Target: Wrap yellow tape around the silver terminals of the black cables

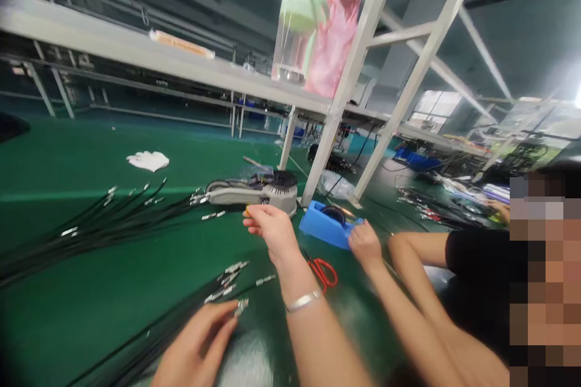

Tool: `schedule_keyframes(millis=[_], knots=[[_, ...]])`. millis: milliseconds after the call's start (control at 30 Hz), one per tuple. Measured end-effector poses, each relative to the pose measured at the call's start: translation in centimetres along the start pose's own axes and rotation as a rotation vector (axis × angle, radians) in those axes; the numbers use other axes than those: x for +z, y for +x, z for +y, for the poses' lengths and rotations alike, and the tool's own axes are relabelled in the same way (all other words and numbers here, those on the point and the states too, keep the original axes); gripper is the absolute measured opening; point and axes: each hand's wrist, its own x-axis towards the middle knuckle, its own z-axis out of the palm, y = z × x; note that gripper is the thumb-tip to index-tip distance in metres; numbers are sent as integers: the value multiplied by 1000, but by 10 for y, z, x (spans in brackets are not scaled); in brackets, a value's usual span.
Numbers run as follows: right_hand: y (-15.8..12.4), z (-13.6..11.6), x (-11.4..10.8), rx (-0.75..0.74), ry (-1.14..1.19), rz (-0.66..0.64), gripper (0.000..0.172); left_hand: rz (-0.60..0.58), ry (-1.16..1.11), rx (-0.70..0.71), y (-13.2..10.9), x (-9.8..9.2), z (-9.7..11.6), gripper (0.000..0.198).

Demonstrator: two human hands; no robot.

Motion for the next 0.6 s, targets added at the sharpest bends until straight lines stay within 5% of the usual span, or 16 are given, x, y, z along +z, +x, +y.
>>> schedule_keyframes(millis=[133,233,600], knots=[[-96,38,-58,-51,-299,-63,17,-51,29,-87,6,-6,21,13],[-135,65,-77,-13,-370,-60,23,-75,66,-47,4,-4,28,11],[-134,80,-63,-46,-249,-64,22,-18,160,31,-6,0,29,6]])
